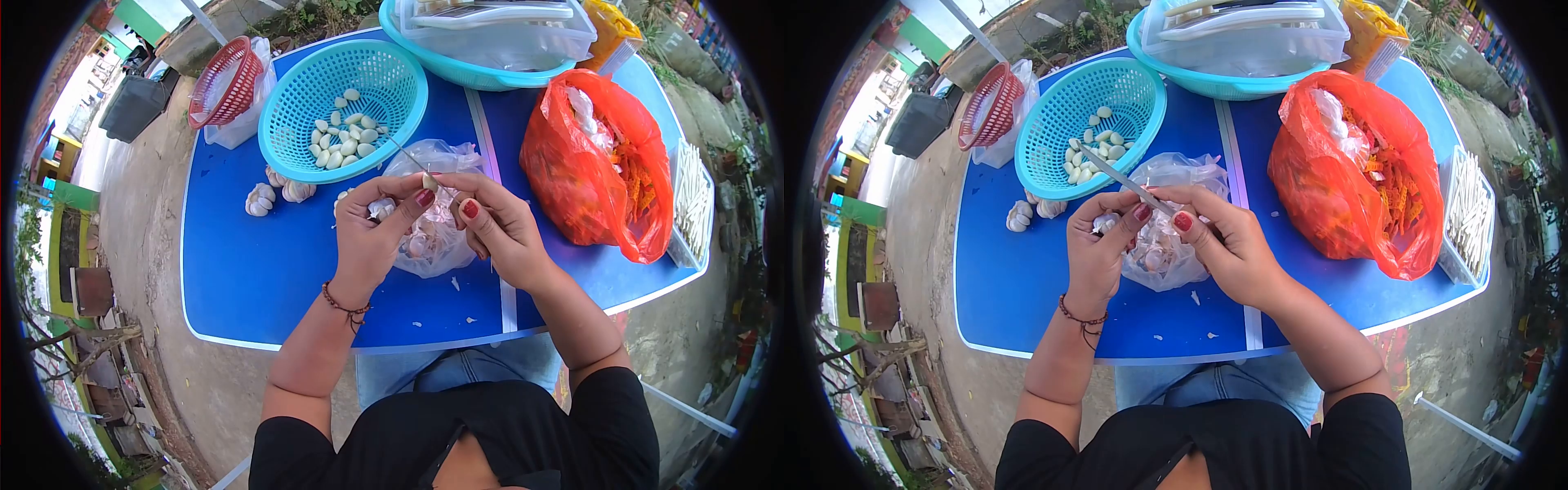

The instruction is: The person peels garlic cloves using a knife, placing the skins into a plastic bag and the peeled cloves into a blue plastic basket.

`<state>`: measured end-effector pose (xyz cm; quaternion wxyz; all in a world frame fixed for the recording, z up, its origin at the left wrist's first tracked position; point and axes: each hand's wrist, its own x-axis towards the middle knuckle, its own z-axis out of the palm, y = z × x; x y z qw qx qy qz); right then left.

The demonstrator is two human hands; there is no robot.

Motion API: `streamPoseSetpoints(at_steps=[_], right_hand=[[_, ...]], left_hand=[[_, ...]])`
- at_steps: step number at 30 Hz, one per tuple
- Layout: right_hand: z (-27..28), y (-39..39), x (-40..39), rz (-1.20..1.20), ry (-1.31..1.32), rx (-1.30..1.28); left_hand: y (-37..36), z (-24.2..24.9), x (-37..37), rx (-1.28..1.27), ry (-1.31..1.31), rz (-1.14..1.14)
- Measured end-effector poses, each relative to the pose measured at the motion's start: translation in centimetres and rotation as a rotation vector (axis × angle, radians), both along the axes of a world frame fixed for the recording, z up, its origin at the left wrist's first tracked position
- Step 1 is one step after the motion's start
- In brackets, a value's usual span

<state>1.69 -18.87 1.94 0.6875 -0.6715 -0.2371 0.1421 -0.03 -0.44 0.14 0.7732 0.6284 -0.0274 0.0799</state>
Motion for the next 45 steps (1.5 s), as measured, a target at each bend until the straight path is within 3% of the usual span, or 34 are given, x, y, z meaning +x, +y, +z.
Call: streamPoseSetpoints(at_steps=[3,6,9,12,21,24,27,39,45], right_hand=[[0.1,0.1,0.0,-0.011,0.006,0.0],[-0.2,-0.3,0.0,0.056,0.239,0.14],[-0.4,-0.2,0.0,0.041,0.235,0.183],[-0.1,0.0,-0.1,0.011,0.054,0.078],[-0.3,0.2,0.1,-0.028,-0.016,0.026],[-0.1,-0.1,0.2,0.046,0.24,0.177],[-1.1,-0.1,0.4,0.059,0.291,0.257],[-0.2,0.1,0.0,-0.055,-0.025,-0.041],[-0.1,0.1,-0.1,-0.128,-0.112,-0.068]], left_hand=[[-0.1,0.1,0.0,-0.014,0.014,-0.008],[-0.1,0.4,0.0,-0.03,0.051,-0.007],[0.0,0.5,0.0,-0.005,0.061,0.008],[-0.1,0.3,0.0,0.034,0.025,0.031],[-0.2,0.2,-0.2,0.09,-0.04,0.03],[-0.2,0.4,-0.2,0.091,-0.024,0.027],[-0.1,0.4,-0.1,0.108,-0.036,0.037],[0.1,0.4,0.0,-0.014,-0.004,-0.025],[-0.5,0.3,-0.1,-0.032,-0.012,0.005]])
